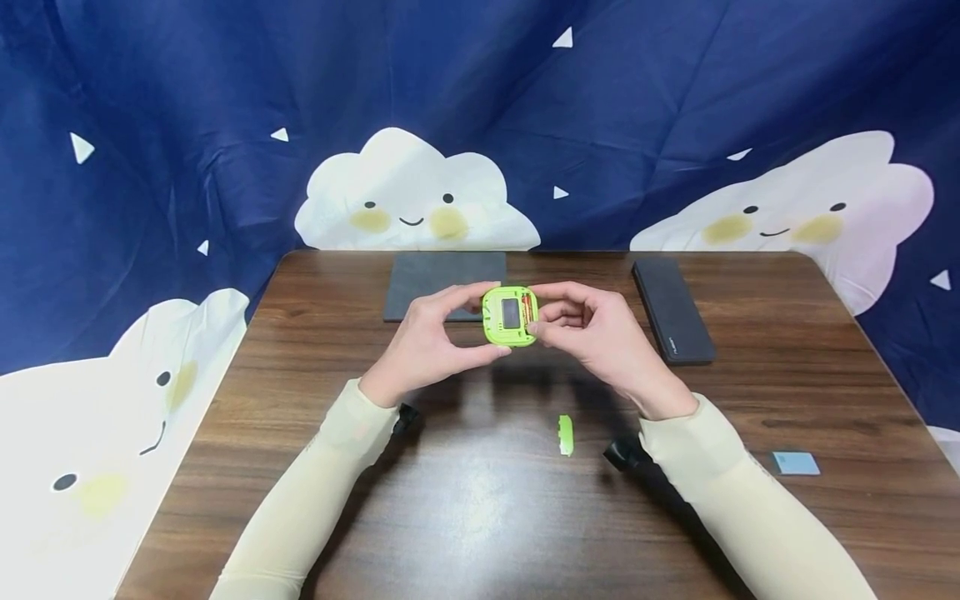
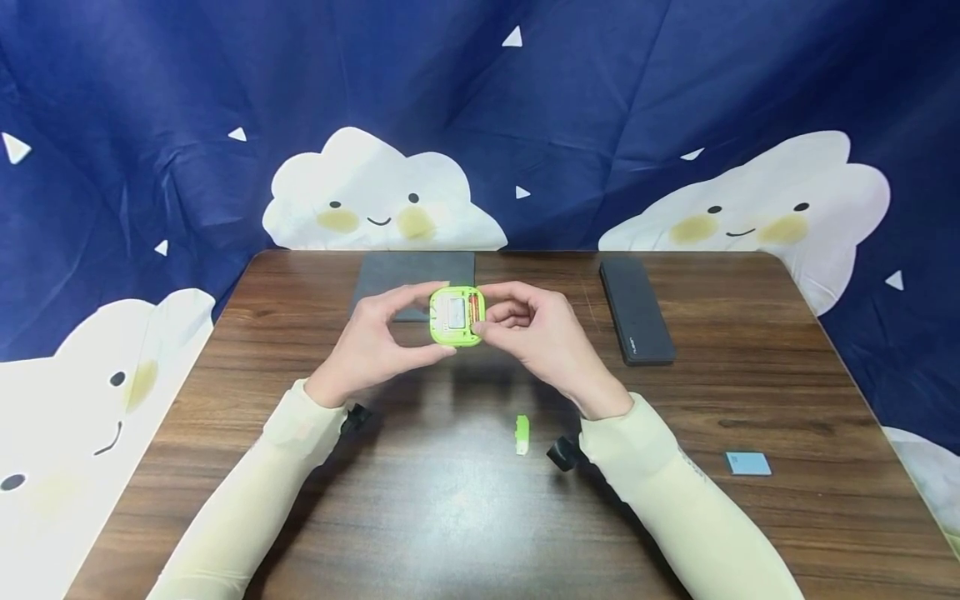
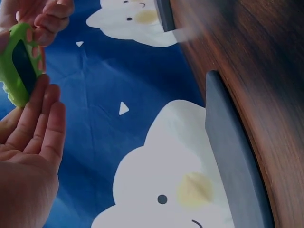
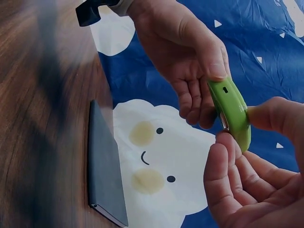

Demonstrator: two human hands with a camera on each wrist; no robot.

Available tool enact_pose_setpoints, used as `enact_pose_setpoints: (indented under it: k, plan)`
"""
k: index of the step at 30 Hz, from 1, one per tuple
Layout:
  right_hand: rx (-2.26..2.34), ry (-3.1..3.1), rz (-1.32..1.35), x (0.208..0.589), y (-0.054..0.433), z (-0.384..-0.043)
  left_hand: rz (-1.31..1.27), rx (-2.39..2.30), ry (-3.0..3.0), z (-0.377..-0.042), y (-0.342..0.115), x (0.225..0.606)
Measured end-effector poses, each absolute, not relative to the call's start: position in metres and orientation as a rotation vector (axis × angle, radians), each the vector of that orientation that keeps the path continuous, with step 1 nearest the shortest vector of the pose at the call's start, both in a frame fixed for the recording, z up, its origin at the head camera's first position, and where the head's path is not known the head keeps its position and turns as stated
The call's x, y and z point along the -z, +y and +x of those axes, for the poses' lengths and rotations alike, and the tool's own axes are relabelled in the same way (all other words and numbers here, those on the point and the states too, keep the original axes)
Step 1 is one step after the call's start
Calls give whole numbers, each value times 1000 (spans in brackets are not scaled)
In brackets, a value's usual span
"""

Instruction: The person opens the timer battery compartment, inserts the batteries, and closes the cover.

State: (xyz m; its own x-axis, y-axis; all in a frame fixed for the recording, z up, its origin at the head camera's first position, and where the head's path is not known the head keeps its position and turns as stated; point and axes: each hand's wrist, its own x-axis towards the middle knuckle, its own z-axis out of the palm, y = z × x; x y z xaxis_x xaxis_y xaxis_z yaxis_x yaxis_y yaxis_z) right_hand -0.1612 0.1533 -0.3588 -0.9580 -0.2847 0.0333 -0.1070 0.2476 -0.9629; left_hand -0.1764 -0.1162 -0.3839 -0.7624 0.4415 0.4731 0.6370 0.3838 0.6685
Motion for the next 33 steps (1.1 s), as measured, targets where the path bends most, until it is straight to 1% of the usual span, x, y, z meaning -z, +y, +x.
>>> enact_pose_setpoints:
  k: [12, 18, 21, 26, 33]
  plan:
    - [1772, 2362, -381, 358, 158, -157, -967, 1331, -2393, -176, -117, 385]
    - [1573, 2526, -396, 360, 173, -151, -915, 1352, -2396, -176, -120, 382]
    - [1429, 2592, -418, 370, 182, -148, -902, 1358, -2395, -176, -121, 380]
    - [1169, 2636, -440, 398, 195, -139, -908, 1372, -2379, -176, -120, 378]
    - [991, 2585, -469, 426, 200, -118, -902, 1381, -2381, -176, -122, 378]
